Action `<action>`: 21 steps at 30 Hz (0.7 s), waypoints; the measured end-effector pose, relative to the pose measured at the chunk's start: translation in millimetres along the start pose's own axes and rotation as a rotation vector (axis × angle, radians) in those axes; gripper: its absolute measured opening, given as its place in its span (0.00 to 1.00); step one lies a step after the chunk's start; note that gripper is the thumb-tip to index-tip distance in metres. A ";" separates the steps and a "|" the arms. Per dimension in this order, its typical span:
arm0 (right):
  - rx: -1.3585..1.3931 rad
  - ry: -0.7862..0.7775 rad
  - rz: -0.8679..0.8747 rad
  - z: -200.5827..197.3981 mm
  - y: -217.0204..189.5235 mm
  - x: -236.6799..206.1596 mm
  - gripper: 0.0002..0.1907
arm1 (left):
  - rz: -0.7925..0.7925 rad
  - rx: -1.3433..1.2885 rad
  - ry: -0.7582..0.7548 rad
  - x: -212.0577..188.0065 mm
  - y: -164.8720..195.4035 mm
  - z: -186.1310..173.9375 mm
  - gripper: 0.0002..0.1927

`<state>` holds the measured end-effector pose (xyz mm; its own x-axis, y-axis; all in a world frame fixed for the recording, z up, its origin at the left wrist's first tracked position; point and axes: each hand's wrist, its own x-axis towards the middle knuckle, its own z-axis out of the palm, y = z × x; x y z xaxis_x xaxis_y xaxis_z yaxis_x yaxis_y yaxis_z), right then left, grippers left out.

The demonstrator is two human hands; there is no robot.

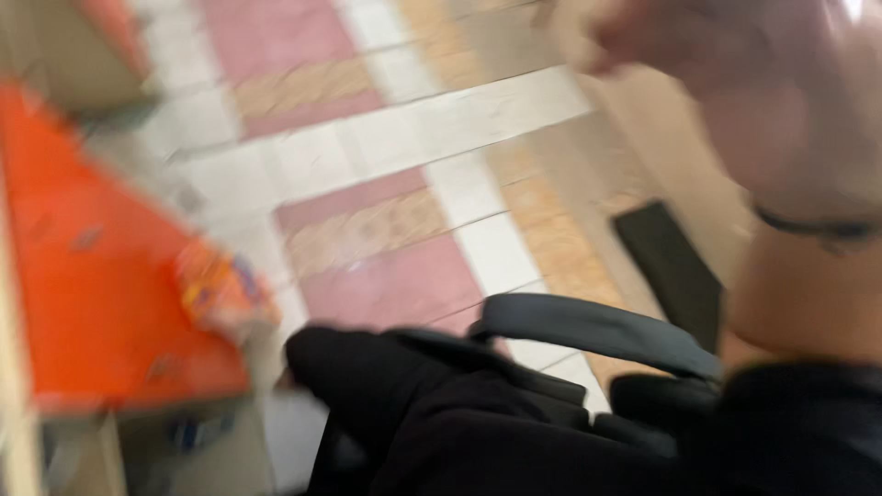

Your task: The person repairs a smartphone on a blue repair mat. They press on the exposed internal board, use a screwdriver on the phone's internals, remove and reposition the battery, lift and reseat the back cover, and continue working on the opened phone with the screwdriver.

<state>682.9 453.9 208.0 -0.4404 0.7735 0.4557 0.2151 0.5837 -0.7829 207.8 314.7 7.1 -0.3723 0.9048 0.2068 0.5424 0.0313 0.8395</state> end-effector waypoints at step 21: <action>0.203 -0.723 -0.652 528.8 -30.2 13.0 0.27 | -0.132 0.504 0.677 -162.7 -3.3 -189.6 0.21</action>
<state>209.8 315.9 13.7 -0.8593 -0.0598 0.5079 -0.3819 0.7355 -0.5596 123.9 86.9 65.9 -0.7390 0.4362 0.5135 0.6732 0.4489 0.5876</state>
